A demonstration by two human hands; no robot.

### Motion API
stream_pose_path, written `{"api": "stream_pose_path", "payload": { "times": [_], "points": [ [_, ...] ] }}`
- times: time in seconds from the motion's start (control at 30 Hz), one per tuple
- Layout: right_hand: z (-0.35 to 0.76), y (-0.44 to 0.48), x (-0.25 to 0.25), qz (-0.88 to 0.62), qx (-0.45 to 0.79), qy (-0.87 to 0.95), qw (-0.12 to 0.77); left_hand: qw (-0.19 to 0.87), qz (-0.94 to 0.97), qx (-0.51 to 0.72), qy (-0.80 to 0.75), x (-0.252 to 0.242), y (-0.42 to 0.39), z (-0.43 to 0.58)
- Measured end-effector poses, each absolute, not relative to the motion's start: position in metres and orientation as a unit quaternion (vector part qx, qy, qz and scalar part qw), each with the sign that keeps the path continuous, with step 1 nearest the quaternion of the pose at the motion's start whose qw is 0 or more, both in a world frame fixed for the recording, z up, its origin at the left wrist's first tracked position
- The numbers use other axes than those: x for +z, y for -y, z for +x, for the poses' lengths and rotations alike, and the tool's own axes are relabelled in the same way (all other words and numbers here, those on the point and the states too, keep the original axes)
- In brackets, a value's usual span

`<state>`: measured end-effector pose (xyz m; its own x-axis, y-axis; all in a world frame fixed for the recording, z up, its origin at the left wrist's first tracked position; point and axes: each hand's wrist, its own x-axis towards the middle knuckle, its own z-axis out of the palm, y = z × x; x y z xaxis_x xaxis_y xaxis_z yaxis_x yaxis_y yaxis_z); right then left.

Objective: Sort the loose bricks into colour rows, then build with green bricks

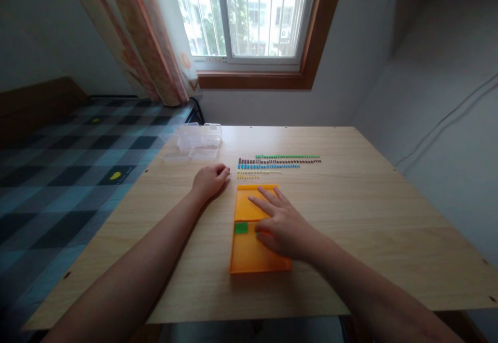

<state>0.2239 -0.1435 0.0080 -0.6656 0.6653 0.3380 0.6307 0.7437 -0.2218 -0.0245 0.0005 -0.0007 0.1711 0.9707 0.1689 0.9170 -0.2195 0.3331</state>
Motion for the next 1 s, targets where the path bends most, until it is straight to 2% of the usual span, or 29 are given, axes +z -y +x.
{"api": "stream_pose_path", "payload": {
  "times": [0.27, 0.5, 0.77, 1.0],
  "points": [
    [0.232, 0.141, 0.011, -0.319, 0.031, 0.916, 0.240, 0.085, 0.759, 0.175, -0.621, 0.002, 0.001, -0.023],
    [0.233, 0.141, 0.013, -0.313, 0.051, 0.926, 0.203, 0.080, 0.763, 0.178, -0.617, 0.000, 0.000, -0.023],
    [0.225, 0.137, -0.001, -0.337, 0.005, 0.910, 0.242, 0.077, 0.764, 0.173, -0.617, 0.001, 0.001, -0.023],
    [0.228, 0.138, -0.002, -0.329, 0.011, 0.910, 0.252, 0.083, 0.762, 0.171, -0.619, 0.002, 0.001, -0.022]
  ]
}}
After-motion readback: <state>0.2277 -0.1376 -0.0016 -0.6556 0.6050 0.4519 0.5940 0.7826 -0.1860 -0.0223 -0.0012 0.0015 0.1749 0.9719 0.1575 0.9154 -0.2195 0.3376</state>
